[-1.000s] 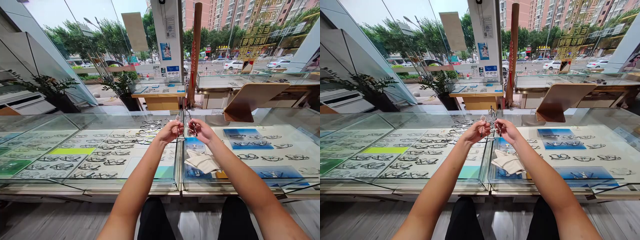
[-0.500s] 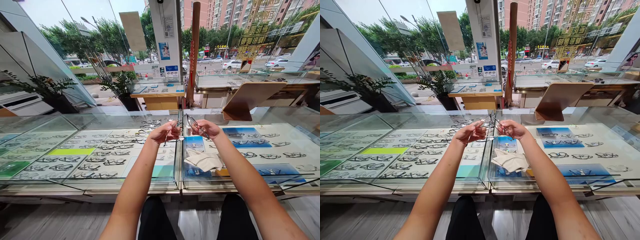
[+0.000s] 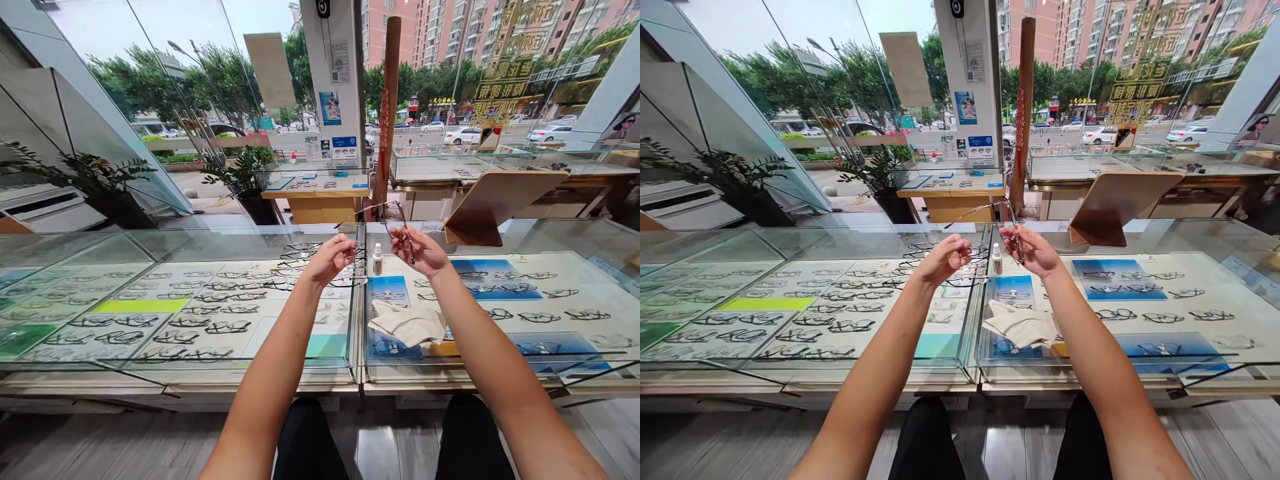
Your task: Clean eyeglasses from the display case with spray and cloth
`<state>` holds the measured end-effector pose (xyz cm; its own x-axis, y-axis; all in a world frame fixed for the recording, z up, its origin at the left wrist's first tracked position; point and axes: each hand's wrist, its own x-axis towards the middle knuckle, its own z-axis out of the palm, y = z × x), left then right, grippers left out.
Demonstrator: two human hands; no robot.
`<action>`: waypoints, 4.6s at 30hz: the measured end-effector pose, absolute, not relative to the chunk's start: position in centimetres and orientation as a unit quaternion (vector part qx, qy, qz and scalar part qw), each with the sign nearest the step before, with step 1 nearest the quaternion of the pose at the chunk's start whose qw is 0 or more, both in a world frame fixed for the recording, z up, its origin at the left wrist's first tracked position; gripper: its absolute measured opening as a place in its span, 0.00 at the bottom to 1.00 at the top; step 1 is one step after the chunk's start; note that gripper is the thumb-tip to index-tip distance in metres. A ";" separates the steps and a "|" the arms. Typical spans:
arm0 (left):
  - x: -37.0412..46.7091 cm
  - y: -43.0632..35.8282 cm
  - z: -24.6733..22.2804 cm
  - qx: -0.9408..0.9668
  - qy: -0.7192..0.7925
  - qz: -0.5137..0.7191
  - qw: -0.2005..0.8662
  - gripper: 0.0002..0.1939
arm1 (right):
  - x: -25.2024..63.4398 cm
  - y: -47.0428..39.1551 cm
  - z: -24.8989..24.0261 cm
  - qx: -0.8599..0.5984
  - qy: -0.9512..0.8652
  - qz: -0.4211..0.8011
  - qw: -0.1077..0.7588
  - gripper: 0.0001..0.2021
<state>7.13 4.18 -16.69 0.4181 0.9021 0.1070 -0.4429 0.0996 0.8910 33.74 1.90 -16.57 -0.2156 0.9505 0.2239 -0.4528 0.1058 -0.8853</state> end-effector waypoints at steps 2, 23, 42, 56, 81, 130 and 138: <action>8.1 3.8 -17.0 0.507 0.240 0.503 0.657 0.26 | 33.4 1.8 -16.5 -0.258 -0.479 0.611 0.575 0.20; 10.8 2.6 -18.2 0.587 0.244 0.595 0.492 0.28 | 29.5 1.3 -17.9 -0.207 -0.431 0.664 0.575 0.17; 11.1 4.6 -19.7 0.598 0.260 0.628 0.424 0.23 | 35.5 0.6 -14.2 -0.131 -0.419 0.528 0.727 0.08; 12.7 5.1 -22.1 0.792 0.475 0.347 0.165 0.25 | 35.7 2.0 -15.0 -0.199 -0.425 0.523 0.712 0.18; 10.1 4.6 -18.1 0.522 0.291 0.552 0.582 0.30 | 29.8 0.9 -17.3 -0.329 -0.509 0.579 0.545 0.22; 12.0 4.0 -22.0 0.805 0.468 0.322 0.172 0.12 | 33.6 3.2 -17.5 -0.300 -0.449 0.575 0.614 0.19; 13.0 3.7 -22.6 0.824 0.485 0.256 0.140 0.09 | 33.4 3.2 -17.4 -0.308 -0.450 0.569 0.616 0.18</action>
